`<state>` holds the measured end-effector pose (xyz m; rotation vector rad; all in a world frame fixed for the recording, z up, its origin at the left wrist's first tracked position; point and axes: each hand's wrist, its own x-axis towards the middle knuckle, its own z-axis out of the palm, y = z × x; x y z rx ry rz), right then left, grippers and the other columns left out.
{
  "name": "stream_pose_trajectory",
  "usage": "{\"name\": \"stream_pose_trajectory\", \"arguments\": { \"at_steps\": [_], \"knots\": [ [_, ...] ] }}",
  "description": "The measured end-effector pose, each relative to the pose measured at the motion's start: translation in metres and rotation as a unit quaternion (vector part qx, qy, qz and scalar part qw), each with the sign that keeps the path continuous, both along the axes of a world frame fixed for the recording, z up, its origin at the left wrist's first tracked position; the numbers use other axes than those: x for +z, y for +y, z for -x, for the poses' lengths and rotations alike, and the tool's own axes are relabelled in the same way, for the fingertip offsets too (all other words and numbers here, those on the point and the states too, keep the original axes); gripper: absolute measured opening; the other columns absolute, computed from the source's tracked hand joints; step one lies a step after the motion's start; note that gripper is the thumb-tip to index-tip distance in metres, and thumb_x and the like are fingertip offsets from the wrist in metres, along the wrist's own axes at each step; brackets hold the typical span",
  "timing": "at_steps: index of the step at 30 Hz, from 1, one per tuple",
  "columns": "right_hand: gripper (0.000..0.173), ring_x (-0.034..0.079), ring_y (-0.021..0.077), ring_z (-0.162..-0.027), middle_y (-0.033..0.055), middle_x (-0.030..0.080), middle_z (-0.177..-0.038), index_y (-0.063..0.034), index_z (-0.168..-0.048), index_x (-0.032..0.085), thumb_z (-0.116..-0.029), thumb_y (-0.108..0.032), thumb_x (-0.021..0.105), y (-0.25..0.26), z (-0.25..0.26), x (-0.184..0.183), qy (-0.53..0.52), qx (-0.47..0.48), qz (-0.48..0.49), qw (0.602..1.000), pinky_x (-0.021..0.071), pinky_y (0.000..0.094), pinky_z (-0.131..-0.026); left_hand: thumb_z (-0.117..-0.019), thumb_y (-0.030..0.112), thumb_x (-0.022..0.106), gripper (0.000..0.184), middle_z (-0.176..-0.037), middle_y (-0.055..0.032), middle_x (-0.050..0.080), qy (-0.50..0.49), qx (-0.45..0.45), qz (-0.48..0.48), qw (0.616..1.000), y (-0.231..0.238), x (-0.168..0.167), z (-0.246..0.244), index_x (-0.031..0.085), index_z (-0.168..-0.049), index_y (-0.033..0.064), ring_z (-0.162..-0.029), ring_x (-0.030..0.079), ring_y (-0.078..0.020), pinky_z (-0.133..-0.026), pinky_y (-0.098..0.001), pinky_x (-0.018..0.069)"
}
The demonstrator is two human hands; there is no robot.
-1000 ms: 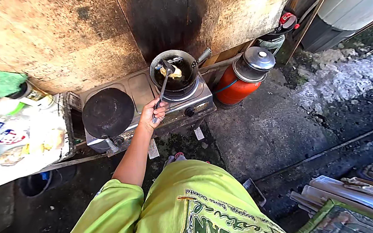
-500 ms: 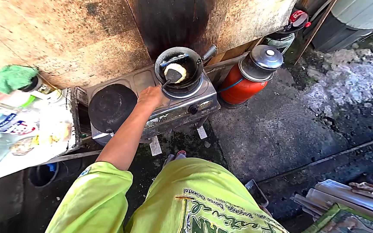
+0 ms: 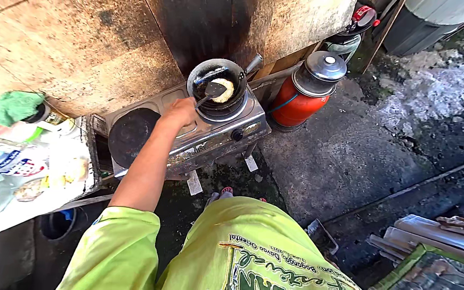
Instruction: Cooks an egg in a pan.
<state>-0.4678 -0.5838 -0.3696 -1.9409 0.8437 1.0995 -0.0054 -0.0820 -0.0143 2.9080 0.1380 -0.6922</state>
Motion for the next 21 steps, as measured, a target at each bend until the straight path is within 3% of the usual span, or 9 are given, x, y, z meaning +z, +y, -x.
{"name": "stream_pose_trajectory", "arguments": {
  "at_steps": [2,4,6,7,10,11,12,16,21],
  "knots": [
    [0.04,0.066,0.0399,-0.119,0.0251,0.069,-0.127,0.0006,-0.135,0.064,-0.1076,-0.027,0.056,-0.003,0.011,-0.008,-0.005,-0.001,0.005,1.0,0.0499,0.0574,-0.106,-0.1035,0.016,0.055,0.039,-0.131,-0.029,0.063,0.015,-0.003,-0.029,0.999,0.008,0.007,0.001,0.058,-0.142,0.008,-0.126,0.058,-0.0487,-0.101,-0.0697,0.0438],
    [0.042,0.06,0.0337,-0.132,0.0186,0.064,-0.14,-0.006,-0.145,0.058,-0.1102,-0.029,0.051,-0.016,0.01,-0.023,0.069,0.019,-0.029,0.997,0.0435,0.0526,-0.114,-0.1033,0.016,0.055,0.037,-0.13,-0.029,0.063,0.03,-0.01,-0.046,0.998,0.011,0.003,-0.002,0.061,-0.139,0.0063,-0.126,0.058,-0.0485,-0.102,-0.07,0.0433],
    [0.039,0.071,0.0344,-0.113,0.02,0.073,-0.12,-0.003,-0.13,0.069,-0.1064,-0.032,0.057,-0.027,0.038,-0.067,-0.042,0.031,-0.011,0.999,0.0556,0.0546,-0.1,-0.1023,0.015,0.055,0.037,-0.13,-0.0285,0.063,0.034,-0.009,-0.047,0.998,0.012,-0.007,-0.006,0.061,-0.138,0.0061,-0.126,0.058,-0.0482,-0.101,-0.0702,0.0434],
    [0.039,0.072,0.0337,-0.11,0.0192,0.074,-0.117,-0.0036,-0.127,0.07,-0.1057,-0.033,0.058,-0.03,0.043,-0.075,-0.062,0.038,-0.006,0.997,0.0575,0.0548,-0.097,-0.1021,0.015,0.055,0.038,-0.131,-0.0284,0.063,0.035,-0.007,-0.044,0.998,0.012,-0.01,-0.008,0.061,-0.139,0.006,-0.126,0.058,-0.048,-0.101,-0.0698,0.0438],
    [0.043,0.058,0.0344,-0.134,0.0189,0.061,-0.144,-0.0065,-0.148,0.055,-0.1109,-0.028,0.05,-0.013,0.002,-0.005,0.067,0.021,-0.026,0.997,0.0426,0.0532,-0.114,-0.1028,0.014,0.055,0.039,-0.131,-0.0276,0.063,0.035,0.003,-0.033,0.999,0.008,-0.002,-0.007,0.059,-0.141,0.006,-0.127,0.058,-0.0463,-0.103,-0.068,0.0432],
    [0.041,0.067,0.0373,-0.12,0.0225,0.068,-0.131,-0.003,-0.139,0.062,-0.1082,-0.029,0.054,-0.009,0.007,-0.003,0.0,0.022,0.006,1.0,0.0522,0.0551,-0.104,-0.103,0.014,0.055,0.04,-0.131,-0.0274,0.063,0.031,0.006,-0.031,0.999,0.007,0.0,-0.005,0.059,-0.142,0.0066,-0.127,0.058,-0.0459,-0.103,-0.0677,0.0433],
    [0.042,0.068,0.0373,-0.115,0.0232,0.07,-0.125,-0.0018,-0.135,0.064,-0.1074,-0.032,0.055,-0.009,0.005,-0.004,-0.016,0.02,0.004,1.0,0.0536,0.0551,-0.1,-0.1029,0.015,0.055,0.04,-0.132,-0.0272,0.063,0.024,0.012,-0.024,0.999,0.006,0.001,-0.003,0.058,-0.142,0.0075,-0.127,0.057,-0.0458,-0.103,-0.0676,0.0434],
    [0.045,0.069,0.033,-0.115,0.0187,0.071,-0.125,-0.0065,-0.135,0.066,-0.1063,-0.039,0.056,-0.022,0.002,-0.032,-0.003,0.032,-0.006,0.999,0.0535,0.0535,-0.102,-0.1038,0.015,0.053,0.041,-0.132,-0.0284,0.063,-0.008,0.035,0.015,0.999,0.004,-0.026,0.001,0.056,-0.145,0.0091,-0.126,0.058,-0.048,-0.102,-0.0686,0.0447],
    [0.042,0.066,0.0374,-0.119,0.0248,0.068,-0.128,0.0013,-0.137,0.062,-0.1072,-0.028,0.056,-0.002,-0.022,0.005,-0.008,0.014,-0.01,1.0,0.0483,0.0536,-0.107,-0.1045,0.013,0.049,0.043,-0.134,-0.0268,0.063,-0.002,0.051,0.031,0.998,-0.001,-0.053,0.007,0.053,-0.147,0.0095,-0.127,0.059,-0.0465,-0.103,-0.0668,0.0446]
  ]
}}
